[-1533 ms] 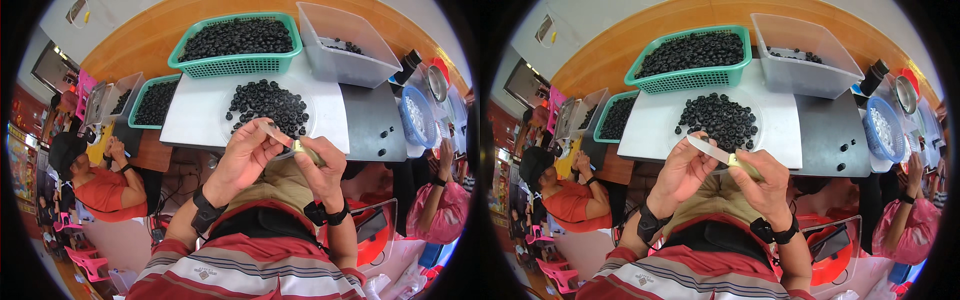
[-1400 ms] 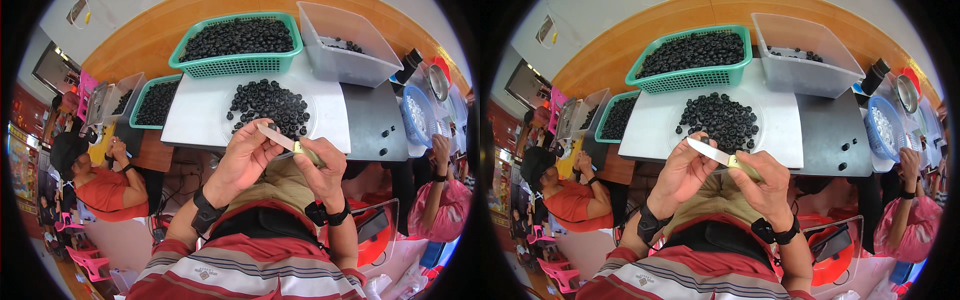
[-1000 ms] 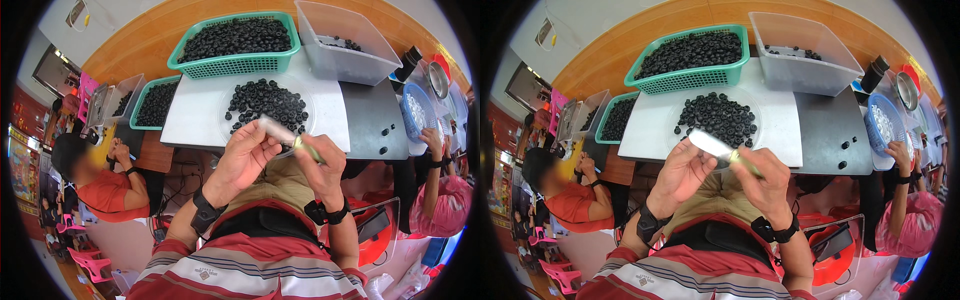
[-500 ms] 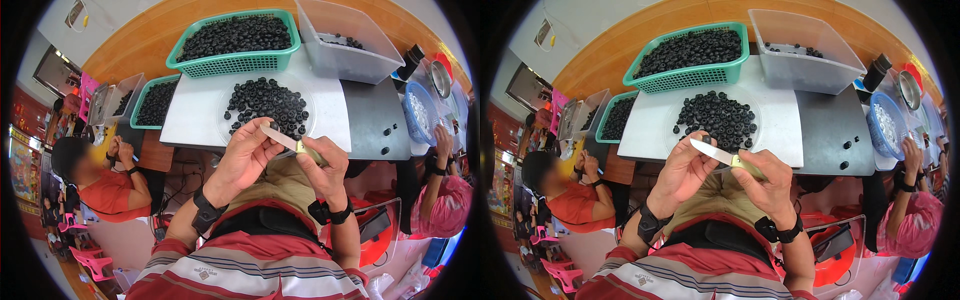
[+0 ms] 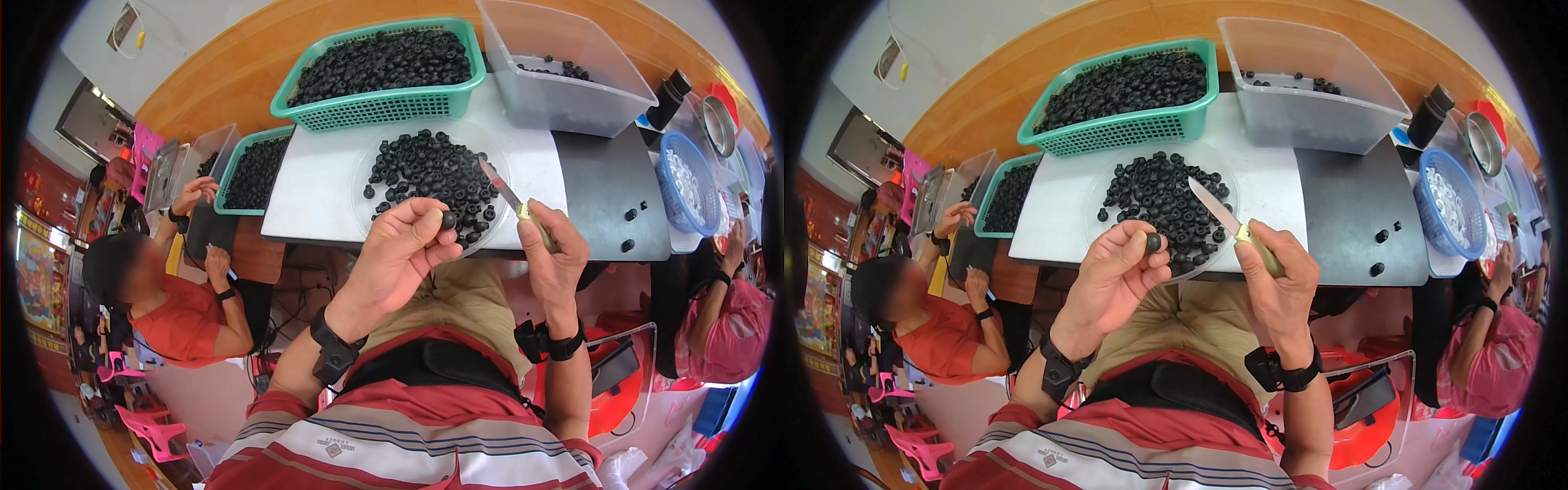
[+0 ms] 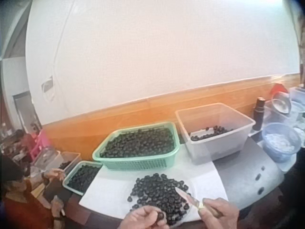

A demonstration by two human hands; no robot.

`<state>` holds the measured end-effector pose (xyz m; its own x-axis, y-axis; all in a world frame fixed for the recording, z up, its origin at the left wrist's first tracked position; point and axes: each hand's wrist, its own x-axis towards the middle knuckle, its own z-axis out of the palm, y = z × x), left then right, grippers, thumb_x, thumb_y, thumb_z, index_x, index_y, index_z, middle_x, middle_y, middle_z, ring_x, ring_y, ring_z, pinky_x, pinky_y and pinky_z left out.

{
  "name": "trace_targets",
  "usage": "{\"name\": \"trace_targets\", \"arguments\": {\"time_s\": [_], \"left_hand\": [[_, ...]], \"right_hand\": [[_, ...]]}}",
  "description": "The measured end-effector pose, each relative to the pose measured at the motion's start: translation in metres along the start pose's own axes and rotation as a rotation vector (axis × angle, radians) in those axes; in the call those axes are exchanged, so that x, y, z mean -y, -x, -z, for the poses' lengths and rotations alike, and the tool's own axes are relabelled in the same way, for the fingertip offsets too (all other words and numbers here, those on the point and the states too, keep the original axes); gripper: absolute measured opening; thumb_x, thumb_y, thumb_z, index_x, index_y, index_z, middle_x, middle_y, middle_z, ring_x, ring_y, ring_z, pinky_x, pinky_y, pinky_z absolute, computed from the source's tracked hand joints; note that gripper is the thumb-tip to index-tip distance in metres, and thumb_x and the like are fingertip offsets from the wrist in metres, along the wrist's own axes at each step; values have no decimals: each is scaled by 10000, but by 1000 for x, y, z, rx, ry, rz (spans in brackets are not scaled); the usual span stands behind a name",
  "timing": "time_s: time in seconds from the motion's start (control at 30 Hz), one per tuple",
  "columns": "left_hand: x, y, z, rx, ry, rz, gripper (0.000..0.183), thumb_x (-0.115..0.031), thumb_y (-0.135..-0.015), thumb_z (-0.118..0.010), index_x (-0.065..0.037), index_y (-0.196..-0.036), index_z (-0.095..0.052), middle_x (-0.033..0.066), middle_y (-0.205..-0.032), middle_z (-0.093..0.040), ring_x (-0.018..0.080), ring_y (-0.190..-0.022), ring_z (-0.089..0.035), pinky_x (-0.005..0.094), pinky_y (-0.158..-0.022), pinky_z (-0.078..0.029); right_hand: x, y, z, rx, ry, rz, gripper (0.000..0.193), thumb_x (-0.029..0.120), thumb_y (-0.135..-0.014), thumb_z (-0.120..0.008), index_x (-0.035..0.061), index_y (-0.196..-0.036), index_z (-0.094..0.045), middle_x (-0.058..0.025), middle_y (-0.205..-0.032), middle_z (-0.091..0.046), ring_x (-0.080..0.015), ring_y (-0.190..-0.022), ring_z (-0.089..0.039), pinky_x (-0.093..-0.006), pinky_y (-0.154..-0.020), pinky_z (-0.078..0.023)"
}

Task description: The recorder is sorting and pitting small black olives using a small knife.

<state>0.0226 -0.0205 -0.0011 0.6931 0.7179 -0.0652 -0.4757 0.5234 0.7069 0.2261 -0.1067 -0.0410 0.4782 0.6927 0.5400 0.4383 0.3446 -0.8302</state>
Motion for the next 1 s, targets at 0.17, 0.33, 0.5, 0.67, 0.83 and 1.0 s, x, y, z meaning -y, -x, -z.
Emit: {"name": "trace_targets", "arguments": {"time_s": [0.17,0.33,0.5,0.67,0.83,1.0], "left_hand": [[-13,-7,-1,-95,-216,-95,147,-109,-951,-622,-8,-1058,-616,68,-927,-648,149,-852,-655,308,-784,-599],[-41,-32,3,-156,-613,-269,165,-72,-916,-666,7,-1052,-617,64,-901,-657,143,-805,-671,309,-795,-594],[-83,-86,9,-187,-1165,-534,142,-64,-882,-683,27,-985,-646,48,-854,-678,103,-768,-643,245,-723,-535],[-123,-150,14,-298,-1470,-687,162,-103,-838,-706,22,-938,-678,60,-807,-698,103,-754,-648,256,-687,-511],[-142,-181,25,-298,-1678,-663,202,-117,-840,-691,5,-1001,-691,93,-908,-720,166,-837,-679,294,-759,-531],[-124,-175,26,-239,-1706,-668,221,-110,-856,-661,6,-1042,-691,121,-979,-717,205,-905,-689,316,-831,-536]], "right_hand": [[-14,-8,9,-62,-1,-41,258,95,-879,-718,-29,-1099,-667,-48,-812,-637,-104,-728,-548,-240,-666,-432],[-31,-9,17,-67,16,-85,265,133,-898,-702,-39,-1095,-665,-40,-820,-629,-98,-740,-539,-233,-676,-430],[-32,-10,19,-61,-5,-113,275,161,-907,-695,-42,-1090,-666,-28,-820,-621,-89,-737,-532,-222,-671,-424],[-31,-8,21,-67,-51,-172,301,188,-906,-705,-45,-1093,-665,-10,-834,-618,-71,-746,-519,-220,-667,-422],[-34,-5,21,-74,-47,-182,306,194,-907,-705,-45,-1095,-665,-15,-842,-624,-71,-752,-521,-218,-676,-426],[-35,-5,22,-84,-70,-209,287,169,-906,-703,-37,-1101,-665,-20,-858,-630,-72,-767,-532,-217,-690,-433]]}}
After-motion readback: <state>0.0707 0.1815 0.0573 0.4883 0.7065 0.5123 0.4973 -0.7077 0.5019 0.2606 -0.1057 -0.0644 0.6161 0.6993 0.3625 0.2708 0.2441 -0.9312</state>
